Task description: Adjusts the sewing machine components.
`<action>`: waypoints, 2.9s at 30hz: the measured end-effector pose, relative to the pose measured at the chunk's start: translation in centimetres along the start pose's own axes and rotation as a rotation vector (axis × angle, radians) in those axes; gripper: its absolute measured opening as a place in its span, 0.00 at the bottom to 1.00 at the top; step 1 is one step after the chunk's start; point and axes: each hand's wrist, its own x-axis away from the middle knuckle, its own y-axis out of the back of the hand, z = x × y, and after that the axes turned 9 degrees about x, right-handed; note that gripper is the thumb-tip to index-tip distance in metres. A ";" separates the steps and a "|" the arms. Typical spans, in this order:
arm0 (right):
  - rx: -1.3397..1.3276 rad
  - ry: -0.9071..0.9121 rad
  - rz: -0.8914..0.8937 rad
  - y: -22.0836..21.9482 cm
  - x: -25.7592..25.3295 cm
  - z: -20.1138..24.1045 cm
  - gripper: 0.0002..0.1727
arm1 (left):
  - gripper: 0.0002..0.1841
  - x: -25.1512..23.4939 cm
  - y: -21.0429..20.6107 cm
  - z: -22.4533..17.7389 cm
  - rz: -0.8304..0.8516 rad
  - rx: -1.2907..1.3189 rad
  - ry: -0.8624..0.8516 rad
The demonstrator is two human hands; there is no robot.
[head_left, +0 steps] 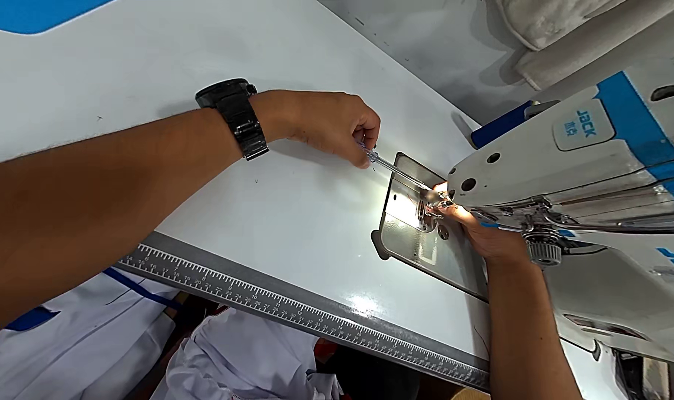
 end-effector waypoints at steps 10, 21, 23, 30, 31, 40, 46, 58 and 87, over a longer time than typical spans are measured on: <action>0.014 -0.030 -0.029 0.0 0.0 0.0 0.14 | 0.05 -0.2 1.2 0.8 0.022 0.291 0.007; 0.108 -0.091 0.055 2.9 -0.4 -4.7 0.15 | 0.14 0.1 0.4 -0.1 0.118 0.261 0.157; 0.124 -0.094 0.056 2.9 -0.4 -4.6 0.15 | 0.22 0.4 0.3 -1.0 0.108 0.331 0.278; 0.139 -0.072 0.087 2.9 -0.5 -4.5 0.15 | 0.15 0.1 0.8 0.2 0.156 0.299 0.153; 0.144 -0.077 0.082 2.9 -0.4 -4.5 0.14 | 0.15 0.0 0.8 0.4 0.162 0.314 0.144; 0.073 -0.075 0.041 2.8 -0.1 -4.2 0.15 | 0.12 -0.4 1.1 1.6 0.161 0.445 0.122; 0.087 -0.084 0.016 2.5 0.0 -4.0 0.16 | 0.08 -0.6 0.9 2.3 0.118 0.428 0.024; 0.051 -0.090 0.045 2.6 -0.1 -4.2 0.16 | 0.20 0.2 0.6 -0.6 0.081 0.044 0.144; 0.041 -0.083 0.011 2.6 0.0 -4.1 0.15 | 0.13 -0.4 0.8 1.2 0.070 0.468 0.094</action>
